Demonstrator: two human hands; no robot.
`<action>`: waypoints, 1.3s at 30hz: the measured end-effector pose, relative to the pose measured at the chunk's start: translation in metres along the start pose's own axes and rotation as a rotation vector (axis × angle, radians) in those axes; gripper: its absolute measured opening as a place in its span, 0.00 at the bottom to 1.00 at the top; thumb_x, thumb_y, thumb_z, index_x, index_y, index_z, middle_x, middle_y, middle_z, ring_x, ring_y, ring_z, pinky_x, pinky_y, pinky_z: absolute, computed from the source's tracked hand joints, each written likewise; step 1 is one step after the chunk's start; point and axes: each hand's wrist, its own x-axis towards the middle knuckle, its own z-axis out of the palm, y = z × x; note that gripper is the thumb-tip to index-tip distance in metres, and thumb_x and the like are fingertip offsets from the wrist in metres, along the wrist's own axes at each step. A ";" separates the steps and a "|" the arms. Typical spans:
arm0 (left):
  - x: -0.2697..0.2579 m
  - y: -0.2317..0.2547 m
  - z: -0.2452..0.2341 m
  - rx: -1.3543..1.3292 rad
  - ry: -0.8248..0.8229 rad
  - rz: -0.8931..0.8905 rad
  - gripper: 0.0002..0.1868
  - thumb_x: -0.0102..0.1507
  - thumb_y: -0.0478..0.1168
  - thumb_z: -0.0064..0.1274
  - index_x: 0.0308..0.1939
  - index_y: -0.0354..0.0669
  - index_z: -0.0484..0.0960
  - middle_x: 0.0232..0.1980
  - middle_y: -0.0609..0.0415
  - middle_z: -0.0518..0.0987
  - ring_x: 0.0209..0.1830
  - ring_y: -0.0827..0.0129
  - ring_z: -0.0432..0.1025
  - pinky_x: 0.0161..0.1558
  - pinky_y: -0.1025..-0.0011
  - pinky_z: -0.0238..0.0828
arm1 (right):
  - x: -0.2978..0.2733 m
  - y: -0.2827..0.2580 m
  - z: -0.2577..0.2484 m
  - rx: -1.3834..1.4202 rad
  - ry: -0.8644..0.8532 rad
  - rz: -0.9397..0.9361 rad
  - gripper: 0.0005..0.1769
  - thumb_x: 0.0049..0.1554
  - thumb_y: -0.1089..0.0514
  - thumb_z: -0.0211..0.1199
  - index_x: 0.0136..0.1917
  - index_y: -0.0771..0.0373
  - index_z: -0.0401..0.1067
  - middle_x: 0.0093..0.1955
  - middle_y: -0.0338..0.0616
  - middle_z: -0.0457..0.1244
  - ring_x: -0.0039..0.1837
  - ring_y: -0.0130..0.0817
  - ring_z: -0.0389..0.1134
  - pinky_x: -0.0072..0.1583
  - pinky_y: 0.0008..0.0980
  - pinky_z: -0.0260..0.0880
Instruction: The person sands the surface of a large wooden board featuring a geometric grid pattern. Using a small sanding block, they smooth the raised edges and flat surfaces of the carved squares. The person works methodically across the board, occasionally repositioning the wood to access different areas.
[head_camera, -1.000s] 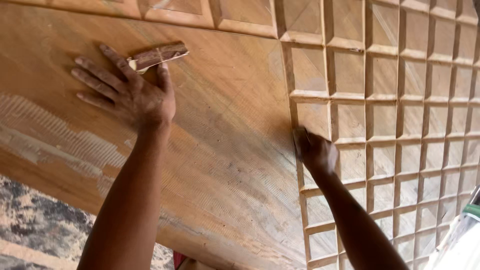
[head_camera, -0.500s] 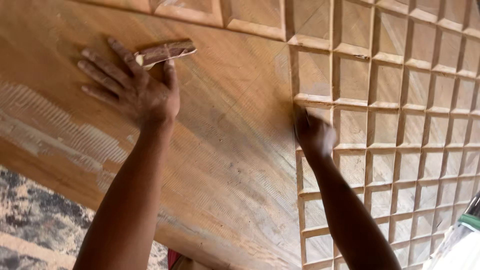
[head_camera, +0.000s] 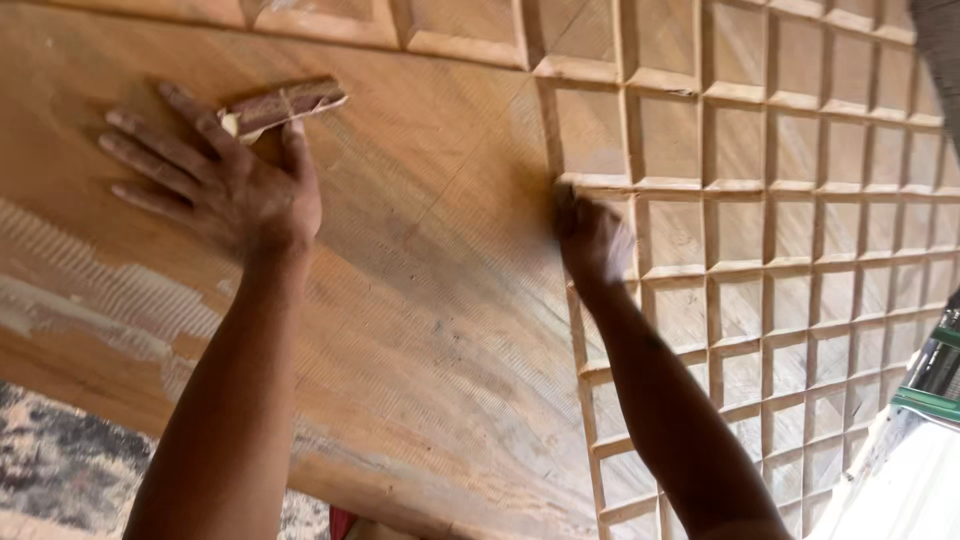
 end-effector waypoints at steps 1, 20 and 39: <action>0.001 0.002 -0.002 0.002 -0.013 -0.001 0.58 0.71 0.81 0.31 0.88 0.49 0.29 0.85 0.29 0.24 0.87 0.35 0.21 0.83 0.29 0.17 | -0.003 -0.004 -0.003 0.011 0.087 -0.106 0.28 0.73 0.44 0.54 0.31 0.49 0.71 0.28 0.41 0.64 0.30 0.37 0.61 0.31 0.35 0.57; 0.008 -0.003 0.010 0.016 0.020 0.019 0.58 0.70 0.78 0.40 0.87 0.48 0.32 0.84 0.27 0.26 0.86 0.33 0.23 0.79 0.27 0.19 | 0.112 -0.035 0.007 -0.031 -0.161 0.161 0.32 0.70 0.39 0.51 0.30 0.55 0.76 0.26 0.51 0.63 0.26 0.48 0.65 0.31 0.50 0.64; 0.011 -0.006 0.003 0.028 -0.062 -0.029 0.59 0.68 0.82 0.36 0.85 0.49 0.31 0.84 0.29 0.27 0.86 0.34 0.24 0.79 0.28 0.19 | 0.074 -0.023 -0.014 0.003 -0.190 0.083 0.34 0.70 0.38 0.52 0.27 0.56 0.70 0.25 0.48 0.63 0.24 0.41 0.62 0.29 0.46 0.62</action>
